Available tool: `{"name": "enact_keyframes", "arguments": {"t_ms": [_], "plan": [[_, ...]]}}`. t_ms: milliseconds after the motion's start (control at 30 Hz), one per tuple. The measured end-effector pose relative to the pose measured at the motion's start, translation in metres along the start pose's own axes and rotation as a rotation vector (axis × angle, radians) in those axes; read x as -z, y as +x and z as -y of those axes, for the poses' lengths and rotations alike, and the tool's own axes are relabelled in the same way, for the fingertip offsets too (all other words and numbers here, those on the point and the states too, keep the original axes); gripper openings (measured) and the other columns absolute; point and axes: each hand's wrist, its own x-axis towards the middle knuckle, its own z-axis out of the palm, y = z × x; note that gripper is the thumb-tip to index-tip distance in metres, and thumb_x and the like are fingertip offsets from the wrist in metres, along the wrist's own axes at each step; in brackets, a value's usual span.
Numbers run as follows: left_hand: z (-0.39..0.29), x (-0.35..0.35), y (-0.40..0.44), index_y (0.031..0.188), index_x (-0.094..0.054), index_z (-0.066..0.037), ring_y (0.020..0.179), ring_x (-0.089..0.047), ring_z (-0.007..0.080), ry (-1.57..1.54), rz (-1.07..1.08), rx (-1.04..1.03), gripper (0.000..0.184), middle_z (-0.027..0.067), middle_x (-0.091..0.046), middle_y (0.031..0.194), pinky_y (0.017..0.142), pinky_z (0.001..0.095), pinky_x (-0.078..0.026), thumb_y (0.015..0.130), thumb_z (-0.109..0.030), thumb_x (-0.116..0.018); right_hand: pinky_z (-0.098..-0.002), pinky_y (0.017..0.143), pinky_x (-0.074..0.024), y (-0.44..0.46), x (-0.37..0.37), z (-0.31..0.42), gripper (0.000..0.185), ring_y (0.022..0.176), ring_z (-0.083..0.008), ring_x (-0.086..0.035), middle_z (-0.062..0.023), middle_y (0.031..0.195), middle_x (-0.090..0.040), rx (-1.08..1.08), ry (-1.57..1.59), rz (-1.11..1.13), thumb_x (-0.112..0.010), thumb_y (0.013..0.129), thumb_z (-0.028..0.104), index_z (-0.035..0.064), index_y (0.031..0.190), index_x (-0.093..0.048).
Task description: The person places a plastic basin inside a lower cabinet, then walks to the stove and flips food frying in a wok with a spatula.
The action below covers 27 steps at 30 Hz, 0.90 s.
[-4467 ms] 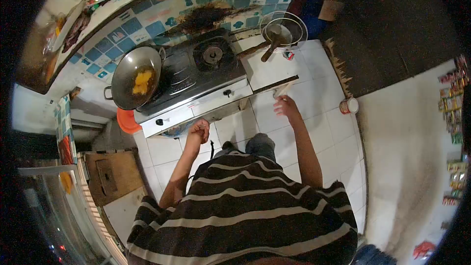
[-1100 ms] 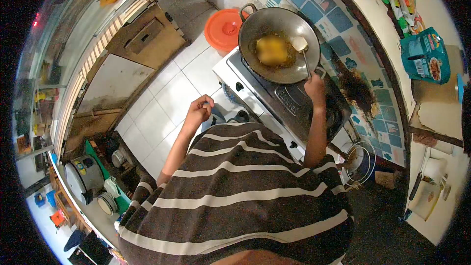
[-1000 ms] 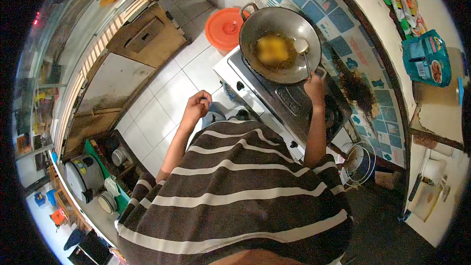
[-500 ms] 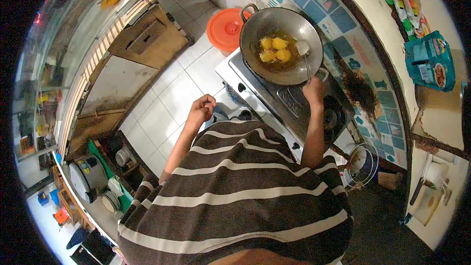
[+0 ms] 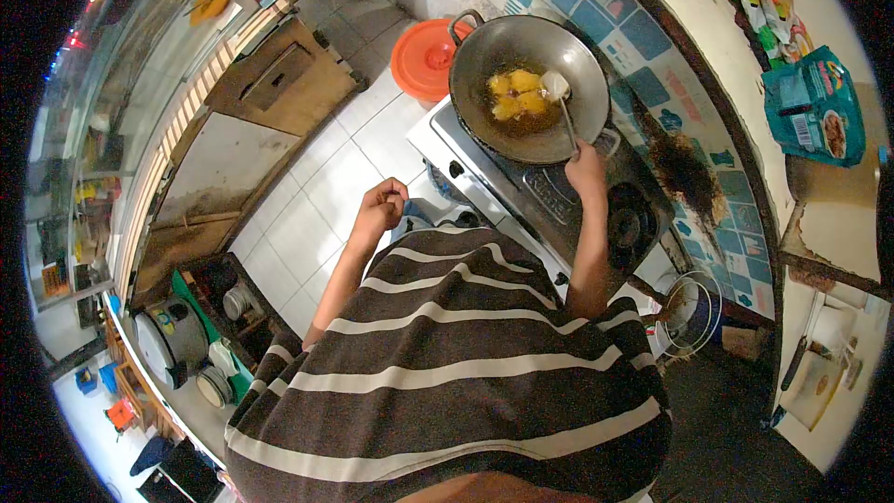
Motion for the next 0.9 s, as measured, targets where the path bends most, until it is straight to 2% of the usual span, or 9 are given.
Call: {"name": "enact_keyframes", "arguments": {"t_ms": [100,200,300,400,500,600,700,800,900], "plan": [[0.000,-0.003,0.002,0.085,-0.048,-0.002,0.042,-0.025,0.0048,0.018,0.006,0.000,0.029,-0.0047,-0.034,0.050,0.039,0.0221,-0.018,0.062,0.007,-0.033,-0.0442,0.072,-0.0471,-0.006,0.015,0.023,0.044,0.087,-0.0369,-0.059,-0.0249,0.096,-0.060,0.000,-0.094,0.010,-0.041,0.080,-0.002,-0.0003,0.123,-0.049],[-0.001,-0.004,0.002,0.084,-0.048,-0.002,0.041,-0.025,0.0046,0.021,0.008,0.016,0.028,-0.0047,-0.034,0.050,0.039,0.0218,-0.018,0.062,0.007,-0.033,-0.0445,0.072,-0.0473,0.004,0.006,0.011,0.045,0.089,-0.0368,-0.059,-0.0259,0.100,-0.059,-0.103,-0.086,0.027,-0.041,0.080,-0.003,-0.0015,0.124,-0.047],[0.001,-0.004,0.005,0.084,-0.048,-0.002,0.041,-0.025,0.0046,0.003,0.011,0.027,0.028,-0.0047,-0.034,0.050,0.039,0.0217,-0.018,0.062,0.007,-0.032,-0.0434,0.072,-0.0470,0.007,0.005,0.009,0.044,0.085,-0.0368,-0.059,-0.0249,0.096,-0.060,-0.125,-0.172,0.120,-0.040,0.081,-0.002,-0.0029,0.125,-0.046],[0.000,-0.004,0.006,0.083,-0.048,-0.002,0.041,-0.025,0.0045,0.000,0.017,0.019,0.028,-0.0048,-0.034,0.049,0.038,0.0218,-0.018,0.062,0.007,-0.032,-0.0434,0.073,-0.0465,0.001,0.001,0.004,0.044,0.085,-0.0371,-0.058,-0.0248,0.096,-0.059,-0.075,-0.091,0.035,-0.040,0.081,-0.002,-0.0029,0.125,-0.046],[0.000,-0.003,0.005,0.084,-0.048,-0.002,0.041,-0.025,0.0045,0.006,0.020,0.008,0.027,-0.0051,-0.034,0.049,0.038,0.0217,-0.018,0.062,0.006,-0.033,-0.0444,0.075,-0.0467,-0.005,0.010,0.014,0.042,0.089,-0.0382,-0.058,-0.0260,0.102,-0.057,-0.136,0.019,0.061,-0.039,0.083,-0.001,-0.0030,0.124,-0.045],[0.003,-0.002,0.006,0.084,-0.048,-0.003,0.041,-0.025,0.0045,-0.002,0.011,0.026,0.027,-0.0052,-0.033,0.050,0.039,0.0216,-0.018,0.063,0.006,-0.034,-0.0444,0.076,-0.0465,0.003,0.008,0.009,0.042,0.090,-0.0394,-0.057,-0.0271,0.105,-0.056,-0.203,-0.157,0.110,-0.039,0.084,0.000,-0.0014,0.125,-0.045],[0.003,-0.001,0.006,0.084,-0.048,-0.003,0.041,-0.024,0.0047,-0.002,0.007,0.029,0.028,-0.0049,-0.033,0.050,0.039,0.0218,-0.018,0.062,0.007,-0.033,-0.0429,0.075,-0.0462,0.011,0.000,-0.002,0.042,0.086,-0.0384,-0.058,-0.0253,0.102,-0.057,-0.141,-0.154,0.119,-0.040,0.084,0.001,-0.0016,0.126,-0.044],[0.002,-0.001,0.006,0.084,-0.048,-0.003,0.042,-0.024,0.0051,0.008,0.009,0.041,0.028,-0.0044,-0.033,0.050,0.039,0.0221,-0.018,0.062,0.007,-0.033,-0.0436,0.076,-0.0459,0.005,0.000,0.004,0.045,0.086,-0.0367,-0.058,-0.0237,0.097,-0.059,-0.108,-0.081,0.028,-0.043,0.081,0.002,-0.0001,0.126,-0.045],[0.002,0.000,0.007,0.084,-0.048,-0.003,0.042,-0.025,0.0053,0.017,0.008,0.037,0.028,-0.0041,-0.033,0.050,0.039,0.0222,-0.018,0.063,0.007,-0.033,-0.0455,0.079,-0.0458,0.002,0.015,0.021,0.045,0.092,-0.0359,-0.057,-0.0236,0.102,-0.058,-0.155,0.001,0.057,-0.043,0.081,0.001,0.0012,0.126,-0.045]]}}
